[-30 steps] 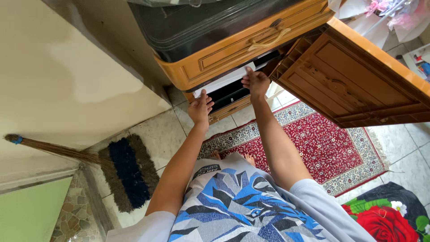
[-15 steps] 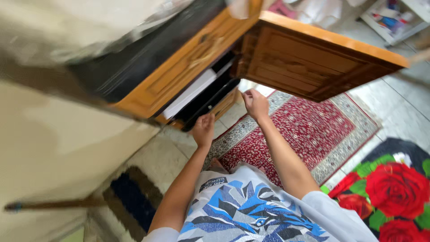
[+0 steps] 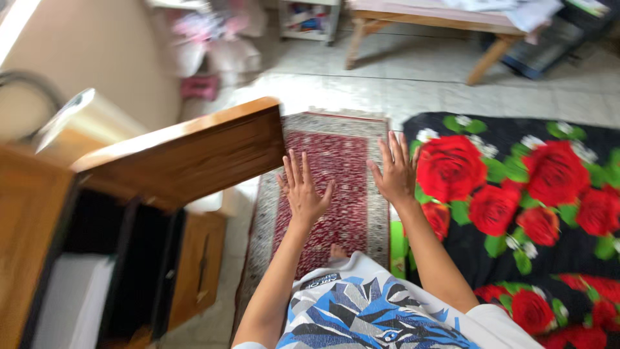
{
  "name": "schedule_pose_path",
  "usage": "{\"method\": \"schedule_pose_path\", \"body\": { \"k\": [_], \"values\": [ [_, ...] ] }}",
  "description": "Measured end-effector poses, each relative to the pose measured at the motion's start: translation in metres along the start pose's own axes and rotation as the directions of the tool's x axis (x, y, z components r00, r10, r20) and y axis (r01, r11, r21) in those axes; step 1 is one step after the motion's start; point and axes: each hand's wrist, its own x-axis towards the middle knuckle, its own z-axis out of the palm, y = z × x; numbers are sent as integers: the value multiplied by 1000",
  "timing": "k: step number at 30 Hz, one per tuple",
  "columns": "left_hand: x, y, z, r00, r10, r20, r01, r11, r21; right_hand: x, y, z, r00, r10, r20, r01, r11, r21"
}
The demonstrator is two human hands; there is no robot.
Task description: The person sorts through a large stack of papers on a table, aligning and stacking them by hand, and then places the organized documents into a wooden cabinet drawer.
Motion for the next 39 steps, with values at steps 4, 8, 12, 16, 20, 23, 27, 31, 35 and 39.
{"method": "schedule_pose_path", "body": {
  "k": [4,8,12,16,20,23,27,31,35,39],
  "values": [
    [48,69,80,987,99,123,-93,994,-53,3,111,-24,978,205,-38,-205,979,0],
    [89,126,145,961,215,173,-196,973,-120,-2,194,-40,929,362,-77,-364,931,-27],
    [131,162,200,921,278,274,-239,956,-168,3,253,-35,851,517,-93,-522,852,-44],
    [180,187,254,887,283,364,-228,955,-188,25,302,-18,794,600,-103,-605,796,-24],
    [243,201,312,867,330,375,-283,943,-175,68,360,8,774,618,-139,-628,778,-32],
    [306,207,355,843,349,410,-319,937,-142,111,405,35,752,645,-135,-651,759,-4],
    [394,214,406,846,322,424,-303,946,-114,180,464,75,731,676,-90,-676,736,41],
    [463,213,457,869,265,417,-238,964,-115,245,512,120,746,659,-98,-652,752,91],
    [522,208,509,880,245,407,-221,970,-106,300,560,163,760,642,-106,-629,766,129],
    [584,200,557,888,174,426,-177,984,-33,353,616,207,769,636,-59,-625,768,140]
  ]
}}
